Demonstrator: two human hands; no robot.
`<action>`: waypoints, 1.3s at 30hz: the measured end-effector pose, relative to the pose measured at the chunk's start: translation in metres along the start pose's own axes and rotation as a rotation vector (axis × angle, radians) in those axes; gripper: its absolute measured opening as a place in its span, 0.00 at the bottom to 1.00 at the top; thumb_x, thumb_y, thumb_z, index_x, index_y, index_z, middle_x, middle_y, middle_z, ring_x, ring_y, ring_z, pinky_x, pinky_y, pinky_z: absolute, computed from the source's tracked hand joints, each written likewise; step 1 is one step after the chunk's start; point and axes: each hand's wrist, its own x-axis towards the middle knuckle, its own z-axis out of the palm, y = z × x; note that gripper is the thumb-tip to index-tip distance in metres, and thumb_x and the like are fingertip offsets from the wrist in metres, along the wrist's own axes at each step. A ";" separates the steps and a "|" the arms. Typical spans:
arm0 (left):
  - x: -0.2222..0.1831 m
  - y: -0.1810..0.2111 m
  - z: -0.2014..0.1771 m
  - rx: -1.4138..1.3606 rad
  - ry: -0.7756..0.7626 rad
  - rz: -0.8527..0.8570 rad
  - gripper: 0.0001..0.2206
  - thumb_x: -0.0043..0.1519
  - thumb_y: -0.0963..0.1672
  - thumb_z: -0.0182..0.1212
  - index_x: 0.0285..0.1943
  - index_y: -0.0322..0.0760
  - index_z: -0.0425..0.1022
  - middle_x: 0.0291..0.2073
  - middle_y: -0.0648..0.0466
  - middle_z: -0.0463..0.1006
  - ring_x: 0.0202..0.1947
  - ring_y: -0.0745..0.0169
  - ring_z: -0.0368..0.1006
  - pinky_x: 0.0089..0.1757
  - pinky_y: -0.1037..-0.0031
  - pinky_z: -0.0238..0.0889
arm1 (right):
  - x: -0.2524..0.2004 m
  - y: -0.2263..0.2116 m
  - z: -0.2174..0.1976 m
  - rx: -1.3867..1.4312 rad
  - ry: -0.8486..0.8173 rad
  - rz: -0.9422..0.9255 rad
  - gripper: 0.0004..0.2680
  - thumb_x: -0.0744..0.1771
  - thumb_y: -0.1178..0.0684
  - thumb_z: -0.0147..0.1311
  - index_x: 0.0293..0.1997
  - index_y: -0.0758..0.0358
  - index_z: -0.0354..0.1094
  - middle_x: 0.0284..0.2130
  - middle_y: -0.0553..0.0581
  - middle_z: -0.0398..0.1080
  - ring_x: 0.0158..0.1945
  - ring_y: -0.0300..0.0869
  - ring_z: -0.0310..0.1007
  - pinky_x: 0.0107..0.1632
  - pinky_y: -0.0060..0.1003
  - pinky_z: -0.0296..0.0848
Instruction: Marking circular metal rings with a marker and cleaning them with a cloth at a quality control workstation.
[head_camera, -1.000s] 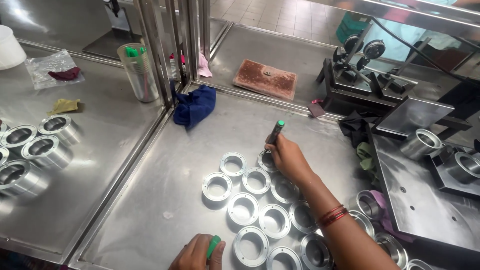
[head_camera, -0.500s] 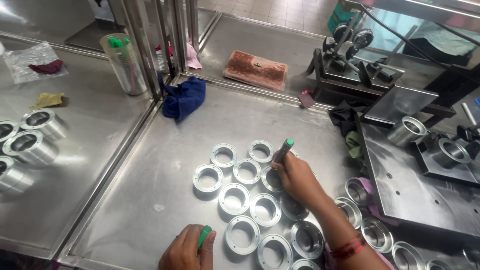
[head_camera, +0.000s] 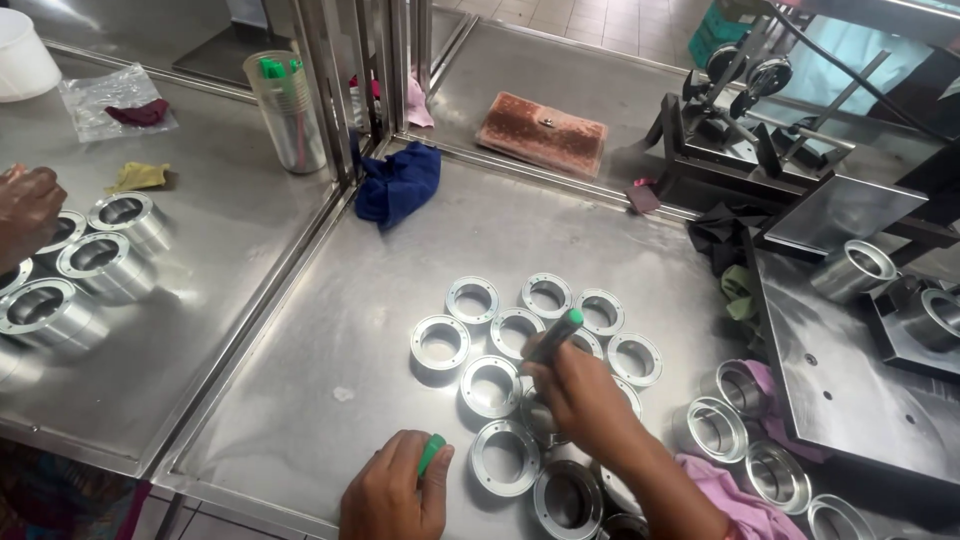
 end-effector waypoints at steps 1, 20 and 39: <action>0.001 0.002 -0.002 0.002 -0.001 -0.002 0.11 0.61 0.49 0.58 0.40 0.39 0.75 0.31 0.49 0.80 0.29 0.47 0.80 0.29 0.58 0.71 | 0.002 0.004 0.004 0.002 -0.002 0.001 0.08 0.67 0.52 0.50 0.49 0.62 0.64 0.28 0.61 0.74 0.31 0.51 0.81 0.35 0.42 0.77; 0.002 0.010 -0.008 0.001 0.000 -0.019 0.11 0.61 0.49 0.58 0.38 0.39 0.74 0.28 0.50 0.80 0.28 0.47 0.80 0.28 0.58 0.70 | -0.028 0.024 -0.033 -0.065 0.158 0.037 0.09 0.69 0.50 0.48 0.47 0.63 0.68 0.24 0.62 0.73 0.29 0.51 0.75 0.36 0.43 0.72; -0.003 0.016 -0.011 0.026 0.019 -0.051 0.13 0.63 0.50 0.56 0.33 0.38 0.74 0.25 0.52 0.78 0.24 0.49 0.77 0.26 0.60 0.67 | -0.045 0.035 -0.026 -0.219 0.261 -0.276 0.10 0.68 0.52 0.51 0.50 0.65 0.64 0.32 0.68 0.76 0.36 0.62 0.76 0.36 0.50 0.72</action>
